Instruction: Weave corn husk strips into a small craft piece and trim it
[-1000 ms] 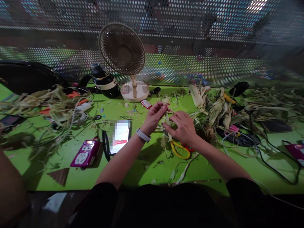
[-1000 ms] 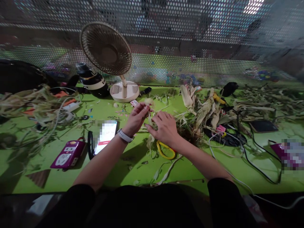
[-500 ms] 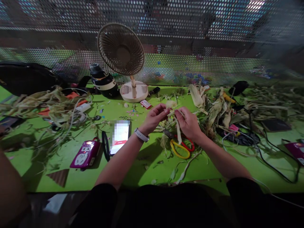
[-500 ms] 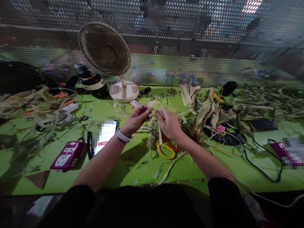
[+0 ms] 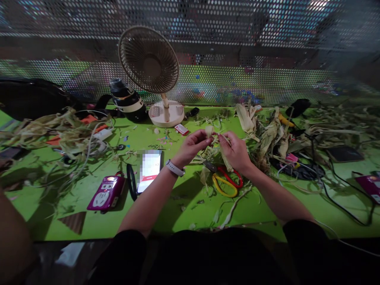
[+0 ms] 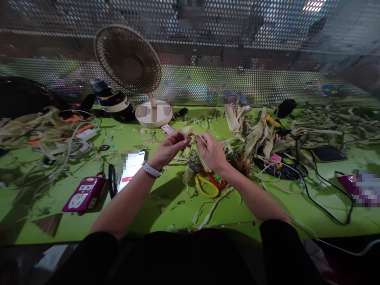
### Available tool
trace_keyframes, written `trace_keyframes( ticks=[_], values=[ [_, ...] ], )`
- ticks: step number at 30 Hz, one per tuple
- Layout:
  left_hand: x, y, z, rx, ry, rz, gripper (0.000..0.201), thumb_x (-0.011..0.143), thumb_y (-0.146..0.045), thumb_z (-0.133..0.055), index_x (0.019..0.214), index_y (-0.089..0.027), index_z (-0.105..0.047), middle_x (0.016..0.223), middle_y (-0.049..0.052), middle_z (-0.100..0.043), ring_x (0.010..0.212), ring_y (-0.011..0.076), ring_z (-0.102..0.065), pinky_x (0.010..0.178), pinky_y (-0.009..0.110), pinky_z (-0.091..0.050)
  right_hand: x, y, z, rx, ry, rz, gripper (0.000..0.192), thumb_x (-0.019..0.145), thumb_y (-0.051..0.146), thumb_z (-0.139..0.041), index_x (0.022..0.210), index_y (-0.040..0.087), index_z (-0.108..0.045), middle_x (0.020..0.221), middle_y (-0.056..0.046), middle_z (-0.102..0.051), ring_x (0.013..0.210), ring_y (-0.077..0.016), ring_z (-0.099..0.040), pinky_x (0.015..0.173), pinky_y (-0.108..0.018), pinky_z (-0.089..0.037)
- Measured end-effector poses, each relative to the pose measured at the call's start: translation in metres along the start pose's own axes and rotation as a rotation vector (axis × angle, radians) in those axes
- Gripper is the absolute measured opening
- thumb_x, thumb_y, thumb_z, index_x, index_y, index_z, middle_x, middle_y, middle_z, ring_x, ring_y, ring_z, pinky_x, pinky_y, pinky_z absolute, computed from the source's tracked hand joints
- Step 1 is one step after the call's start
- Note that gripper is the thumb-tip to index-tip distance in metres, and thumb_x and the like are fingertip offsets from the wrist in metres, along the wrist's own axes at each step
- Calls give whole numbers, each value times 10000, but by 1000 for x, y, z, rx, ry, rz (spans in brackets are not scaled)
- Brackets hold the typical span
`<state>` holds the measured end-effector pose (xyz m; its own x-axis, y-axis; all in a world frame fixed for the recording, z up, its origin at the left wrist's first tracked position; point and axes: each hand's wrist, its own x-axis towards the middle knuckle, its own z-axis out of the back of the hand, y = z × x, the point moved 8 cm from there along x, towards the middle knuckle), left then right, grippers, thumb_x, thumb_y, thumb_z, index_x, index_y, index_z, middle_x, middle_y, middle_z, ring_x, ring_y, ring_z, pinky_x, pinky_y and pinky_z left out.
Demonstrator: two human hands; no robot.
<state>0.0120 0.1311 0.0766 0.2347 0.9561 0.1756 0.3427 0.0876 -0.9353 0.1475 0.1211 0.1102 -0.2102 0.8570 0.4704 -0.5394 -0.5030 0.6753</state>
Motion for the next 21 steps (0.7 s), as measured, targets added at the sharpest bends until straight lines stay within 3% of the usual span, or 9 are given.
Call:
trace_keyframes(
  ticks=[4,9,14,21],
  values=[
    [0,6,1,-20,-12,42,275,663,-232,-775,916,-173,-685,801,9,-666,765,115,-598,705,223,-459,0,-3,0,-105,-13,15,373,934,506,-432,811,193,-592,586,5,-555,484,-123,-454,511,-262,-314],
    [-1,7,8,19,-117,16,166,624,-107,-646,781,-160,-653,734,-22,-624,660,82,-540,665,208,-455,-3,-6,-13,-243,31,82,407,947,500,-399,906,178,-644,733,-70,-669,566,-169,-582,553,-274,-354],
    [-2,7,9,73,-152,1,139,660,-181,-674,796,-164,-652,775,-10,-639,678,87,-532,641,203,-447,-4,-7,-17,-260,28,114,407,963,477,-378,928,175,-648,738,-73,-685,579,-165,-606,561,-263,-368],
    [-6,16,14,133,-176,50,271,668,-333,-776,809,-148,-636,738,-21,-598,663,77,-505,626,202,-415,-2,-8,-15,-249,22,141,375,957,469,-397,951,192,-649,796,-81,-716,573,-168,-607,547,-273,-352]
  ],
)
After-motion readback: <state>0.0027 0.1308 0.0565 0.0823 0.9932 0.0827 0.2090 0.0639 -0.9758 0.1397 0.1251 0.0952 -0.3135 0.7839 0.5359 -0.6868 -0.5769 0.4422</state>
